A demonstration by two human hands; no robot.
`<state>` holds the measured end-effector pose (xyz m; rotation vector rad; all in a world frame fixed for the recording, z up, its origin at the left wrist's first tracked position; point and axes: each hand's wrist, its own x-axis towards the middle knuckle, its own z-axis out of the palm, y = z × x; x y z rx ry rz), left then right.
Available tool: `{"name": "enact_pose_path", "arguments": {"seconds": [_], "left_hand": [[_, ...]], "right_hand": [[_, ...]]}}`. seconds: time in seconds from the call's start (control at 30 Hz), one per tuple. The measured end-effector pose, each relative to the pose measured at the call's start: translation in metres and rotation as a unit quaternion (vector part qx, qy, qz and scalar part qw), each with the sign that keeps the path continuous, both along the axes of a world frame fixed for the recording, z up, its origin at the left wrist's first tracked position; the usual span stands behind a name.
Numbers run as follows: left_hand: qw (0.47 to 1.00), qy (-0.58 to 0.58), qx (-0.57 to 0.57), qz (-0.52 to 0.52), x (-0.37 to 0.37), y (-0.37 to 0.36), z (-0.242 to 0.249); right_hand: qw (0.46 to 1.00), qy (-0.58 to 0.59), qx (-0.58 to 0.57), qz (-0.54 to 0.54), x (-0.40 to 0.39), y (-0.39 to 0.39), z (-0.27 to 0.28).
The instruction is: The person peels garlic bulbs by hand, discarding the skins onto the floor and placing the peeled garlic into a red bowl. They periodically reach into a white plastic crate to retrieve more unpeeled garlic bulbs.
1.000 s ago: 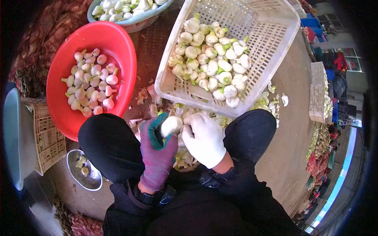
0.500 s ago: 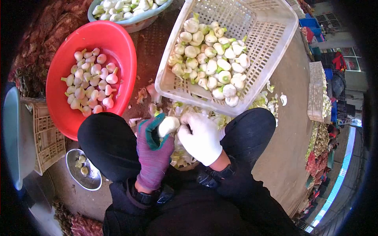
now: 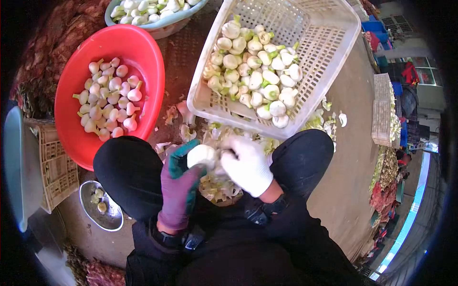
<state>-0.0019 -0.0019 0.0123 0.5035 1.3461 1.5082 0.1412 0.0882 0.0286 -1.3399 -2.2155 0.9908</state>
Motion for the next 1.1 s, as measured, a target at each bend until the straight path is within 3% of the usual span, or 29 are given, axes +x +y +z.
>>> {"name": "enact_pose_path", "arguments": {"seconds": [0.03, 0.07, 0.1, 0.17, 0.23, 0.3, 0.33, 0.37, 0.4, 0.43, 0.5, 0.53, 0.63, 0.7, 0.77, 0.83, 0.97, 1.03, 1.1], "left_hand": [[0.982, -0.187, -0.035, -0.011, -0.005, 0.000, 0.009], [0.973, -0.228, -0.034, -0.031, -0.009, -0.001, 0.015], [0.973, -0.227, -0.033, -0.029, -0.012, -0.001, 0.019], [0.952, -0.304, -0.014, -0.026, -0.016, 0.001, 0.024], [0.964, -0.261, -0.039, -0.017, -0.011, 0.004, 0.017], [0.958, -0.286, -0.032, -0.001, -0.007, 0.006, 0.013], [0.958, -0.285, -0.032, -0.004, -0.007, 0.006, 0.010], [0.975, -0.212, -0.045, -0.045, -0.009, 0.005, 0.007], [0.985, -0.136, -0.058, -0.084, -0.011, 0.004, 0.006], [0.986, -0.135, -0.057, -0.084, -0.010, 0.004, 0.009], [0.939, -0.338, -0.019, -0.054, -0.010, 0.004, 0.019], [0.930, -0.362, -0.007, -0.060, -0.010, 0.001, 0.016], [0.918, -0.392, -0.014, -0.060, -0.008, -0.004, 0.008], [0.909, -0.413, -0.007, -0.052, -0.011, -0.002, 0.003], [0.900, -0.433, -0.005, -0.048, -0.011, -0.002, 0.000], [0.894, -0.442, 0.011, -0.077, -0.010, 0.002, -0.002], [0.884, -0.464, 0.012, -0.052, -0.004, 0.002, 0.007], [0.943, -0.306, -0.022, -0.125, -0.006, 0.001, 0.013], [0.948, -0.274, -0.065, -0.150, -0.005, 0.003, 0.018]], "right_hand": [[1.000, -0.010, -0.006, 0.004, 0.008, 0.008, -0.005], [0.993, -0.113, -0.017, 0.019, 0.023, 0.017, -0.022], [0.976, -0.214, -0.026, 0.033, 0.035, 0.023, -0.034], [0.967, -0.247, 0.036, 0.059, 0.046, 0.021, -0.030], [0.952, -0.280, 0.092, 0.082, 0.045, 0.018, -0.022], [0.987, -0.065, 0.102, 0.103, 0.024, 0.015, 0.011], [0.997, -0.017, 0.028, 0.071, 0.014, 0.008, 0.026], [0.998, 0.033, -0.046, 0.040, 0.006, 0.002, 0.035], [0.994, 0.044, -0.067, 0.075, 0.001, 0.003, 0.034], [0.994, 0.045, -0.067, 0.076, 0.001, 0.004, 0.033], [0.991, 0.096, -0.082, 0.047, 0.007, 0.005, 0.025], [0.992, 0.063, -0.112, -0.006, 0.014, 0.008, 0.018], [0.990, -0.104, 0.089, -0.019, 0.037, 0.026, -0.007], [0.997, -0.051, -0.038, -0.044, 0.046, 0.033, 0.009], [1.000, -0.025, -0.004, -0.004, 0.036, 0.027, 0.023], [0.990, 0.000, 0.103, 0.096, 0.016, 0.016, 0.034], [0.992, 0.001, -0.002, 0.130, 0.007, 0.006, 0.025], [0.982, -0.023, 0.100, 0.161, 0.005, 0.001, 0.023], [0.981, -0.016, 0.110, 0.158, 0.005, -0.001, 0.021]]}}
